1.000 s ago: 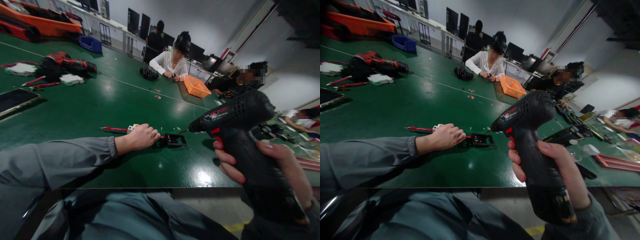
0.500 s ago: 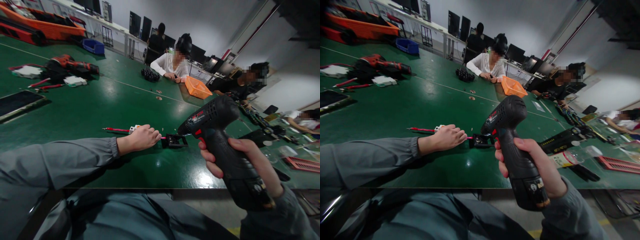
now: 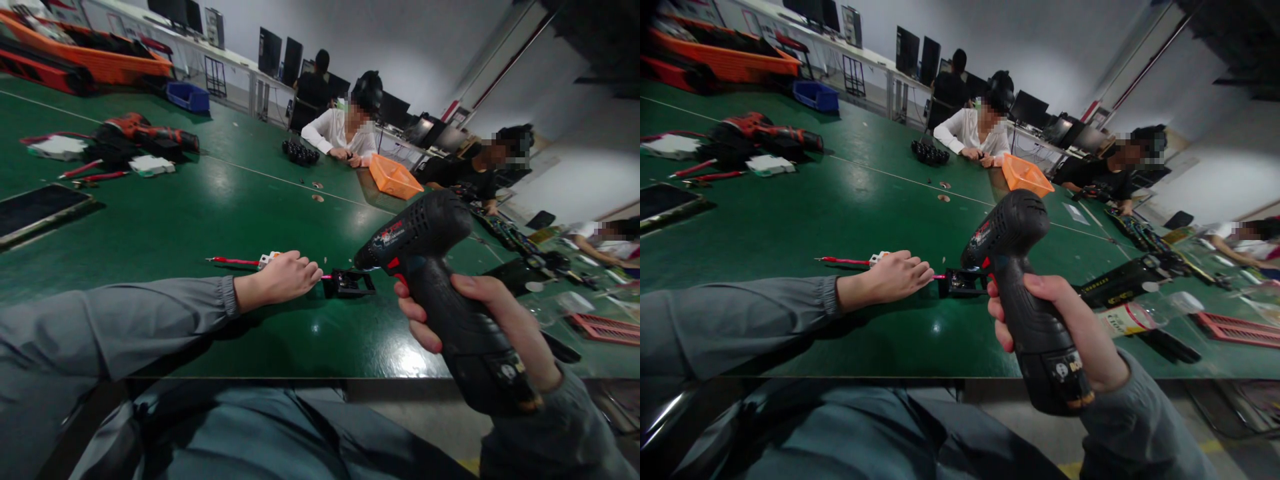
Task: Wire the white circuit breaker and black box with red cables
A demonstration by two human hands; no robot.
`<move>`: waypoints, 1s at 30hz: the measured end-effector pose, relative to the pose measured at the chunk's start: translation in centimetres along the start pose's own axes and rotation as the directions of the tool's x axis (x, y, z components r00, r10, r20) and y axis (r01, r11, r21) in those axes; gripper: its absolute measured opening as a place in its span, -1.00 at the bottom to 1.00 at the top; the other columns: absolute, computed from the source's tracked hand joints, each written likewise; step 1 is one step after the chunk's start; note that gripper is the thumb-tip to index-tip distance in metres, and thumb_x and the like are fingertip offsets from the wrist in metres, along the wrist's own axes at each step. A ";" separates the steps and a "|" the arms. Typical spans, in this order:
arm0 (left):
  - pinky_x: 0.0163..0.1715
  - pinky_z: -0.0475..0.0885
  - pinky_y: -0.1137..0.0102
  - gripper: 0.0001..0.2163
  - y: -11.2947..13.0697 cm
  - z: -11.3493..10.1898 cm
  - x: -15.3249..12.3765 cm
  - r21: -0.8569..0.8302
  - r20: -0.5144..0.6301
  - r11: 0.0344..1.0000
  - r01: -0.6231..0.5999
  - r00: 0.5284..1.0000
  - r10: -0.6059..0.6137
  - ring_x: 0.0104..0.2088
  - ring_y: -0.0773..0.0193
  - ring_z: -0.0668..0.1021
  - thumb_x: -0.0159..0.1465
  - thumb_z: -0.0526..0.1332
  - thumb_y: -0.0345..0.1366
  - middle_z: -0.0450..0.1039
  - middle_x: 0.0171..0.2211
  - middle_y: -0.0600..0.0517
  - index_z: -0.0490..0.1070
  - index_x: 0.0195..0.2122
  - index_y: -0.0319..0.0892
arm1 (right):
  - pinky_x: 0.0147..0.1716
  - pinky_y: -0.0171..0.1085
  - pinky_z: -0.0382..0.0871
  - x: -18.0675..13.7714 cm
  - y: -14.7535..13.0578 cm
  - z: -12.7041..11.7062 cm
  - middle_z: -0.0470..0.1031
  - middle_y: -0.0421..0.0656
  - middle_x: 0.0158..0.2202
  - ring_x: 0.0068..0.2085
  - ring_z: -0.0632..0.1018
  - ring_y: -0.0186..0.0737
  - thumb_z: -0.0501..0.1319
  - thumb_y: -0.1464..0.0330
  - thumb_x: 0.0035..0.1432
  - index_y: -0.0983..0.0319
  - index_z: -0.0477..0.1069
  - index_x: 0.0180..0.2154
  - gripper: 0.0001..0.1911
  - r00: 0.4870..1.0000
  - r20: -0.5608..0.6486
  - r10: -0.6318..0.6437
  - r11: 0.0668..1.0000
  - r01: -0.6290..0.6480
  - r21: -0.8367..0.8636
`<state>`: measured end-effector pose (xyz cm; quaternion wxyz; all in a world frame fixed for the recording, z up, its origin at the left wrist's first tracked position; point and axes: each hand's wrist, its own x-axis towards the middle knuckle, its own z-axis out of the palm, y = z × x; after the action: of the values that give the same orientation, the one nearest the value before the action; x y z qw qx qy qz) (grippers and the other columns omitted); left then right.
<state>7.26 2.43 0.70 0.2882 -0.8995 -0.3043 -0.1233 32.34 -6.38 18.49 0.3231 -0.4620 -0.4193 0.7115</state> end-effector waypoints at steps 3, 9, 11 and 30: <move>-0.46 0.01 0.28 -0.86 0.0 0.0 0.0 0.001 0.006 1.000 -0.002 1.000 0.002 -0.47 0.24 0.42 0.41 0.05 -0.34 0.36 -0.46 0.02 0.34 -0.26 -0.21 | -0.53 -0.40 0.39 0.2 0.1 0.1 0.46 -0.12 -0.43 -0.54 0.48 -0.33 0.29 0.13 0.05 0.31 0.54 -0.25 -0.62 1.000 -0.015 0.007 1.000 -0.007 0.021; -0.46 0.00 0.29 -0.86 0.0 0.1 0.0 -0.006 -0.018 1.000 -0.001 1.000 0.001 -0.48 0.24 0.42 0.42 0.04 -0.35 0.36 -0.46 0.03 0.34 -0.26 -0.21 | -0.56 -0.37 0.40 0.2 0.0 -0.3 0.47 -0.11 -0.44 -0.55 0.47 -0.31 0.29 0.12 0.02 0.31 0.54 -0.23 -0.60 1.000 0.007 -0.004 1.000 0.004 0.001; -0.46 0.00 0.29 -0.85 0.0 0.1 0.0 -0.014 -0.028 1.000 0.002 1.000 -0.002 -0.48 0.24 0.42 0.43 0.04 -0.34 0.37 -0.46 0.03 0.34 -0.26 -0.22 | -0.54 -0.36 0.41 0.1 -0.2 -0.3 0.47 -0.11 -0.42 -0.54 0.47 -0.31 0.27 0.13 0.06 0.31 0.53 -0.22 -0.61 1.000 0.028 -0.004 1.000 0.005 -0.012; -0.45 0.02 0.29 -0.84 0.0 0.1 -0.1 -0.031 0.010 0.999 0.008 1.000 -0.008 -0.45 0.23 0.43 0.43 0.02 -0.34 0.39 -0.43 0.00 0.36 -0.23 -0.22 | -0.50 -0.40 0.42 -0.4 -0.6 1.2 0.42 -0.14 -0.43 -0.52 0.46 -0.36 0.18 0.11 0.19 0.32 0.46 -0.25 -0.63 0.998 -0.057 -0.013 0.995 0.008 -0.097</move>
<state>7.23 2.47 0.57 0.2720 -0.9033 -0.3074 -0.1249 31.45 -6.84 19.41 0.3159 -0.4952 -0.4464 0.6750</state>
